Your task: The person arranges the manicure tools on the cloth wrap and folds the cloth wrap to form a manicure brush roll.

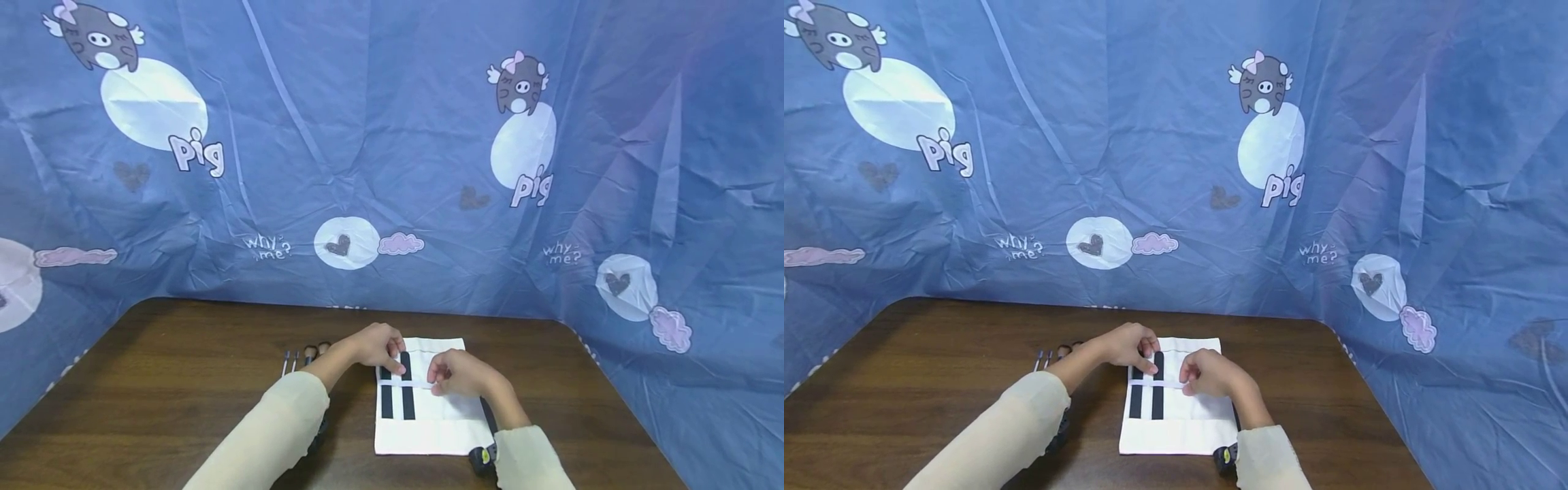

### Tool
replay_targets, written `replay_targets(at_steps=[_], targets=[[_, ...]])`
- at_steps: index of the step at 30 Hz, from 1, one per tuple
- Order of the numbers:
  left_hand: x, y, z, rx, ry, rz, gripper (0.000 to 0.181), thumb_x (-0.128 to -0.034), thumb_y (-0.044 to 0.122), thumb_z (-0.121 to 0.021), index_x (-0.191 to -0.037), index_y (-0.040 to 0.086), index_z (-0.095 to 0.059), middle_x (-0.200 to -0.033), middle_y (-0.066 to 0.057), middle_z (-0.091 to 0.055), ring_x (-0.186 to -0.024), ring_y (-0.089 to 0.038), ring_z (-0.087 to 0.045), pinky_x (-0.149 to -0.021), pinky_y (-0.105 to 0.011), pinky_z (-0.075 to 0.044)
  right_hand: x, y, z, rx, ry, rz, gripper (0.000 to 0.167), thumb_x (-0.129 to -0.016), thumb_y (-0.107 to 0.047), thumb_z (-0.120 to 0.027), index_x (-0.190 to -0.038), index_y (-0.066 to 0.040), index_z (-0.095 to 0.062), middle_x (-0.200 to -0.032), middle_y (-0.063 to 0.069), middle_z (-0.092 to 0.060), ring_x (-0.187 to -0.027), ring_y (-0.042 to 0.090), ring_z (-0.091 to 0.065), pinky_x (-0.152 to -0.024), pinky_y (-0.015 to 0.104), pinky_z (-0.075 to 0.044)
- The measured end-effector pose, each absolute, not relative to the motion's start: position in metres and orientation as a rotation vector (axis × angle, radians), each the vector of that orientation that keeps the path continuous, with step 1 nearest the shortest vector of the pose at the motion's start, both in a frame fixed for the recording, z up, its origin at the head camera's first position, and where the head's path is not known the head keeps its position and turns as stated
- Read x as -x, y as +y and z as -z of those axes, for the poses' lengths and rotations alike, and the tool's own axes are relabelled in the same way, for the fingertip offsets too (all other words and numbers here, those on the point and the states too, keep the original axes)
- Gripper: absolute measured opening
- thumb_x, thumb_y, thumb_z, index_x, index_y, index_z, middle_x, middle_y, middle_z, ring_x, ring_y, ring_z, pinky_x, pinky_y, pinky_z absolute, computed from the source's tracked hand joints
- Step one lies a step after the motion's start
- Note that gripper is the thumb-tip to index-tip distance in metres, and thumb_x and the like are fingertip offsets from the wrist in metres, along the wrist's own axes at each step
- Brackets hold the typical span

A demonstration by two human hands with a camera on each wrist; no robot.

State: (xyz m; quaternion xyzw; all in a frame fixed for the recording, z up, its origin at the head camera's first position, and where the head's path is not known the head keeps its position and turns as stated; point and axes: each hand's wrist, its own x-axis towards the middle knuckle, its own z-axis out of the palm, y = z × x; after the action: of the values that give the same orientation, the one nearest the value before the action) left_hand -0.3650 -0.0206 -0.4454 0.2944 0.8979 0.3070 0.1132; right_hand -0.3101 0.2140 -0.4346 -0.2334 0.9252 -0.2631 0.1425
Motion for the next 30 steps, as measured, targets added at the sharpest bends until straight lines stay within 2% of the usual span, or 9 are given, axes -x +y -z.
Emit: replay_targets(at_steps=[14,21,30], targets=[[0.369,-0.041,0.432,-0.871,2.651,-1.080,0.033,-0.0826,0.015,-0.087,-0.107,-0.001,-0.073,-0.085,0.002,-0.066,-0.081,-0.010,-0.062,-0.080,-0.027,-0.054,0.315,0.225,0.444,0.804,2.595,0.834,0.011,-0.090,0.002,-0.071,-0.089,-0.009,-0.066,-0.074,-0.005,-0.056,-0.070,0.009,-0.051,-0.067,0.025,-0.041],[0.370,-0.065,0.422,-0.813,2.678,-1.079,0.032,-0.0849,0.015,-0.085,-0.109,-0.002,-0.072,-0.087,0.001,-0.066,-0.083,-0.012,-0.063,-0.081,-0.030,-0.054,0.316,0.227,0.444,0.838,2.536,0.915,0.015,-0.091,0.005,-0.066,-0.087,-0.009,-0.062,-0.075,-0.003,-0.053,-0.071,0.010,-0.049,-0.066,0.024,-0.040],[0.368,-0.095,0.421,-0.820,2.748,-0.999,0.033,-0.0846,0.015,-0.085,-0.108,-0.003,-0.071,-0.088,0.000,-0.067,-0.084,-0.014,-0.064,-0.083,-0.033,-0.054,0.317,0.225,0.446,0.815,2.528,0.933,0.014,-0.091,0.004,-0.066,-0.087,-0.009,-0.062,-0.076,-0.003,-0.053,-0.073,0.012,-0.049,-0.066,0.025,-0.040]])
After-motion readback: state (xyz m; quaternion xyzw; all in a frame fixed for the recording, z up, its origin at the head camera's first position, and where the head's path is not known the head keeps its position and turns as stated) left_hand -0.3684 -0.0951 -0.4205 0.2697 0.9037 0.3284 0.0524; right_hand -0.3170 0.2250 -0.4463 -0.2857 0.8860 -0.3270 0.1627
